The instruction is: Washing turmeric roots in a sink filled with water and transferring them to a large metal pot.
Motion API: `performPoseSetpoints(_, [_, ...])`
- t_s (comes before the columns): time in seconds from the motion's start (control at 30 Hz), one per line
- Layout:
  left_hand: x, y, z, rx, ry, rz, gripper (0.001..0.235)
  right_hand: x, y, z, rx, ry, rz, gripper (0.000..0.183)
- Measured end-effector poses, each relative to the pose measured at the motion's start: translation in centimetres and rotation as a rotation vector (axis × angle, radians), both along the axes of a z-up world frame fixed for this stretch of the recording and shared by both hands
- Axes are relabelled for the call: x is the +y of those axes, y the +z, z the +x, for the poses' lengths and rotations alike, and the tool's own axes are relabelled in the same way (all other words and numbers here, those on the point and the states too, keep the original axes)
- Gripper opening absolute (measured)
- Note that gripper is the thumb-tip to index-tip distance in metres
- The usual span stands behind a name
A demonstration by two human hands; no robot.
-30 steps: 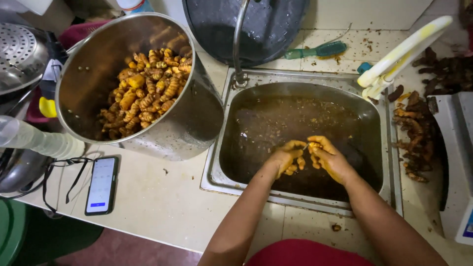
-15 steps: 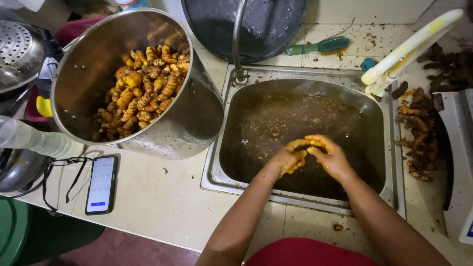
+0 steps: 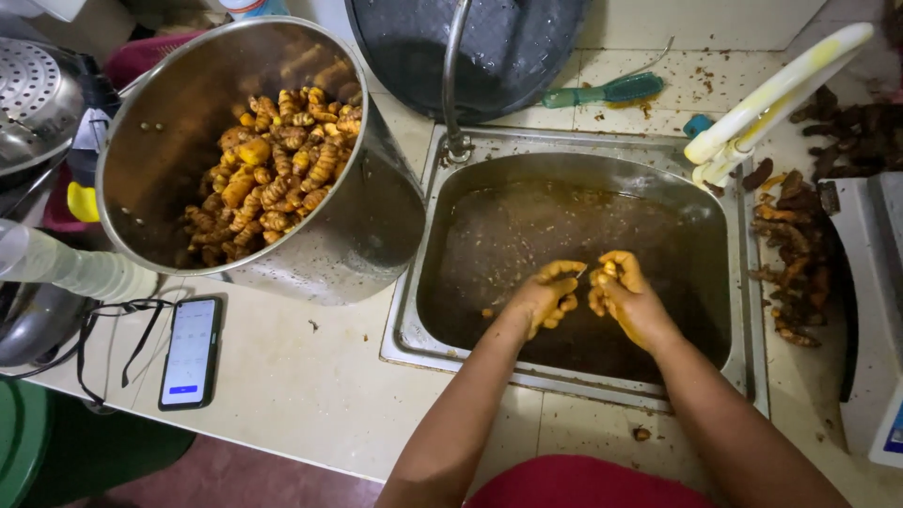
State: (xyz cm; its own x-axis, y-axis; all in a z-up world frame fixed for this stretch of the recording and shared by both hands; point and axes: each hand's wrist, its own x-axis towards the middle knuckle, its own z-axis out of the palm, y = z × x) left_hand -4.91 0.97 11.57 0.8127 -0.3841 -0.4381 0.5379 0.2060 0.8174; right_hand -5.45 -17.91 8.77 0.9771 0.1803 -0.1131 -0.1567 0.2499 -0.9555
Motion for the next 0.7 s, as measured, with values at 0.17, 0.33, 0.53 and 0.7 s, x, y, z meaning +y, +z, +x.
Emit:
performPoseSetpoints(0.17, [-0.2,0.3,-0.5,0.011,-0.06,-0.064,0.031,0.9,1.5,-0.8,0.007,0.058,-0.042,0.046])
performPoseSetpoints(0.33, [-0.3,3.1,-1.4,-0.04,-0.061,-0.085,0.039,2.8,6.8,-1.9,-0.034,0.09,-0.024,0.059])
performPoseSetpoints(0.53, [-0.6,3.4,-1.6,-0.068,-0.04,-0.133,0.042,2.4,5.4,-1.6,-0.077,0.089,-0.026,0.062])
performPoseSetpoints(0.7, [-0.4,3.4,-1.3,-0.044,-0.043,-0.156,0.04,2.2,5.2,-1.5,-0.021,0.09,-0.03,0.055])
